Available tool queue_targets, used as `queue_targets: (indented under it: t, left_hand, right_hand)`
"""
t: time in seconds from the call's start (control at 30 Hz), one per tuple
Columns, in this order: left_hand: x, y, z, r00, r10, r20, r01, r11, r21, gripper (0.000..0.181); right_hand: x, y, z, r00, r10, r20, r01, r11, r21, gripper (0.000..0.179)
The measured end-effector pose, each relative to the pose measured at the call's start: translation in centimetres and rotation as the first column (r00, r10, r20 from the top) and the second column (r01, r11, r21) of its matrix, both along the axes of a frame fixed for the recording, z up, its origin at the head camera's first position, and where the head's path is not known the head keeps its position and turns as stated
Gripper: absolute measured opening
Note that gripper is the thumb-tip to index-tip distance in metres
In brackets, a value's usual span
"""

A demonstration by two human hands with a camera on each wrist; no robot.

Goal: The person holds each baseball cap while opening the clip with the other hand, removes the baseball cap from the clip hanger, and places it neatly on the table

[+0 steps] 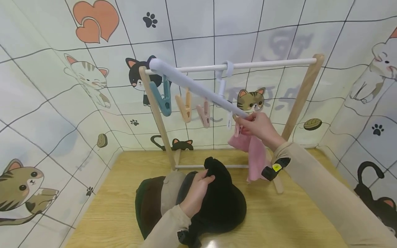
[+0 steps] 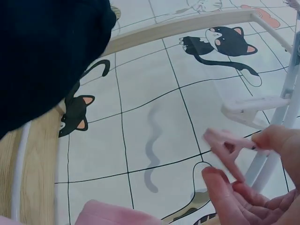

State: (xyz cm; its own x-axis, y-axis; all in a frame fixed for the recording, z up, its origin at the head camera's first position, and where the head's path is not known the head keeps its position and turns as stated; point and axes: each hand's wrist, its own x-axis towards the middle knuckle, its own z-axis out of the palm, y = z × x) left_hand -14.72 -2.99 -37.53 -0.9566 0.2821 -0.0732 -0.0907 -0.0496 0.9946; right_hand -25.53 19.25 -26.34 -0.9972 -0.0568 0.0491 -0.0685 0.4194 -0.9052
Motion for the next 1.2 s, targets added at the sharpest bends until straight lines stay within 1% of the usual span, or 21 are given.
queue_targets:
  t: [0.1,0.23,0.4,0.5,0.67,0.73,0.77,0.83,0.9,0.97,1.0,1.03,1.07,1.1,1.2]
  left_hand:
    - [0.5,-0.4,-0.5,0.999,0.016,-0.036,-0.016,1.000,-0.018,0.037]
    - [1.2,-0.9,-1.0,0.998,0.024,-0.050,-0.025,1.000,-0.016,0.041]
    - [1.7,-1.4,-1.5,0.999,0.038,-0.024,-0.038,0.999,0.026,0.046]
    - [2.0,-1.6,-1.6,0.999,0.054,0.001,-0.054,0.998,0.027,0.046]
    - [2.4,-2.3,-1.7,0.997,0.077,-0.004,-0.077,0.997,-0.029,0.047]
    - [2.5,-2.5,-1.8,0.996,0.089,-0.011,-0.090,0.994,-0.060,0.049]
    - [2.6,-2.6,-1.9,0.995,0.098,-0.011,-0.099,0.992,-0.075,0.051]
    - [2.8,-2.7,-2.0,0.992,0.124,-0.001,-0.124,0.987,-0.099,0.057]
    - [2.9,-2.8,-2.2,0.989,0.148,0.027,-0.145,0.984,-0.105,0.062]
    - [3.1,-3.0,-2.5,0.985,0.160,0.068,-0.152,0.983,-0.100,0.067]
    - [3.2,-3.1,-2.6,0.983,0.161,0.092,-0.152,0.984,-0.093,0.069]
    - [3.3,-3.2,-2.7,0.981,0.156,0.116,-0.147,0.985,-0.085,0.070]
    - [3.4,-3.3,-2.8,0.980,0.146,0.138,-0.137,0.988,-0.076,0.071]
    - [3.5,-3.5,-3.0,0.978,0.135,0.156,-0.126,0.990,-0.068,0.072]
    - [3.9,-4.1,-3.4,0.976,0.105,0.188,-0.093,0.993,-0.071,0.074]
  right_hand:
    - [-0.2,-0.2,-0.4,1.000,0.002,-0.026,-0.002,1.000,-0.002,0.049]
    - [-0.4,-0.3,-0.7,0.998,0.005,-0.061,-0.005,1.000,-0.002,0.049]
    - [-0.6,-0.2,-0.7,0.998,0.012,-0.064,-0.013,1.000,-0.021,0.054]
    - [-0.7,0.0,-0.8,0.998,0.017,-0.063,-0.018,1.000,-0.022,0.054]
    - [-0.6,1.1,-0.8,0.996,0.046,-0.082,-0.045,0.999,0.014,0.042]
    - [-0.5,1.6,-0.9,0.992,0.042,-0.119,-0.037,0.998,0.044,0.036]
    - [-0.5,1.8,-0.9,0.988,0.027,-0.152,-0.017,0.997,0.069,0.033]
    - [-0.5,2.3,-1.1,0.969,-0.016,-0.246,0.052,0.989,0.138,0.027]
    - [-0.6,2.8,-1.4,0.936,-0.070,-0.346,0.147,0.968,0.202,0.023]
    - [-0.9,3.3,-1.8,0.894,-0.120,-0.431,0.241,0.941,0.237,0.025]
    - [-1.0,3.5,-1.9,0.879,-0.134,-0.458,0.268,0.932,0.242,0.029]
    - [-1.2,3.8,-2.1,0.869,-0.142,-0.475,0.285,0.927,0.245,0.033]
    - [-1.4,4.0,-2.3,0.865,-0.140,-0.482,0.289,0.925,0.249,0.039]
    - [-1.6,4.3,-2.5,0.866,-0.123,-0.486,0.279,0.924,0.263,0.044]
    - [-2.0,5.1,-3.3,0.871,-0.022,-0.490,0.210,0.920,0.331,0.047]
